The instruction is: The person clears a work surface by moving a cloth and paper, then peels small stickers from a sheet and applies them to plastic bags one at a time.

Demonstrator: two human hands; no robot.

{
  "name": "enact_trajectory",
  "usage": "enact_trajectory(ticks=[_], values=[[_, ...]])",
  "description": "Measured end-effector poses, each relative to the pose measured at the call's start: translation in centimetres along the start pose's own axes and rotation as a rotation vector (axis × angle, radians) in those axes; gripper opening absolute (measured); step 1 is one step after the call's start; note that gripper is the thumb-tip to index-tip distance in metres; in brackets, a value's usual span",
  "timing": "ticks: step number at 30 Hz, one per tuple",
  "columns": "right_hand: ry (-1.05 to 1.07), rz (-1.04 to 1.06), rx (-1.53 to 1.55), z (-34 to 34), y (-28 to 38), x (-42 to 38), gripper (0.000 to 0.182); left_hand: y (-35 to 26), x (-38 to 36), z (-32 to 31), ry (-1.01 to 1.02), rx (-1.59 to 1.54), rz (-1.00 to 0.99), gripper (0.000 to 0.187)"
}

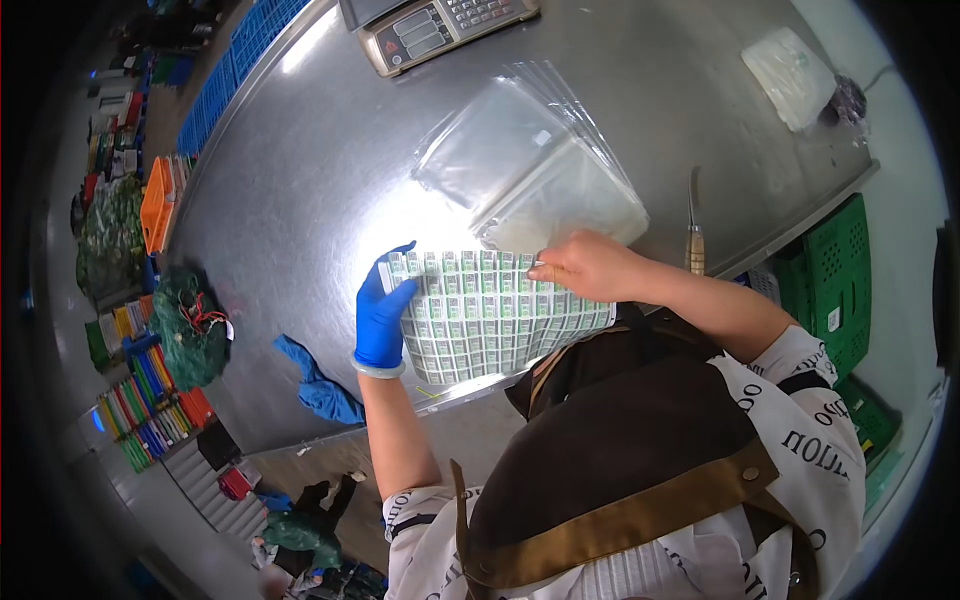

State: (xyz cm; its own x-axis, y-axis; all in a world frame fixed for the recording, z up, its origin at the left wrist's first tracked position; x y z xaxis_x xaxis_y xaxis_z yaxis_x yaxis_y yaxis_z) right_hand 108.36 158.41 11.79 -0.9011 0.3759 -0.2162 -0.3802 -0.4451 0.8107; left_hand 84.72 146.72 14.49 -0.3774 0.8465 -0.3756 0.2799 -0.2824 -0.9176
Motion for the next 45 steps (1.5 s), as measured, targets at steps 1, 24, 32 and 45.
enact_trajectory(ticks=[1, 24, 32, 45], values=[[0.022, 0.003, 0.020, 0.0, -0.2, 0.1, 0.036, 0.3, -0.3, 0.3, -0.055, 0.030, 0.055, 0.034], [-0.575, 0.470, -0.166, 0.7, 5.1, 2.8, 0.016, -1.7, 4.8, 3.4, 0.002, 0.459, 0.324, 0.020], [-0.283, -0.328, 0.090, -1.2, -15.2, 3.1, 0.025, 6.5, 6.7, 7.4, -0.099, 1.519, -0.508, 0.048], [-0.274, -0.451, 0.028, 6.3, -16.6, 4.5, 0.025, 20.1, 6.4, -4.8, 0.303, 0.283, -0.108, 0.013]])
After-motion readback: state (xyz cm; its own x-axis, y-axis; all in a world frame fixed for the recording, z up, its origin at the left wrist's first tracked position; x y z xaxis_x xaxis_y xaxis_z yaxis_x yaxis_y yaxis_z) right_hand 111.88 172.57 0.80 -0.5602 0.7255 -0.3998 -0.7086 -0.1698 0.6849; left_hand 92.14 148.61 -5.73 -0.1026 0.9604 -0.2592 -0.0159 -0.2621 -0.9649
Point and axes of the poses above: each hand's wrist, its own x-axis towards the middle knuckle, its own z-axis out of the back of the hand, y = z × x, the point moved 5 cm from there along x, towards the middle knuckle, and after that the axes turned 10 degrees about -x, right-handed, at the moved point
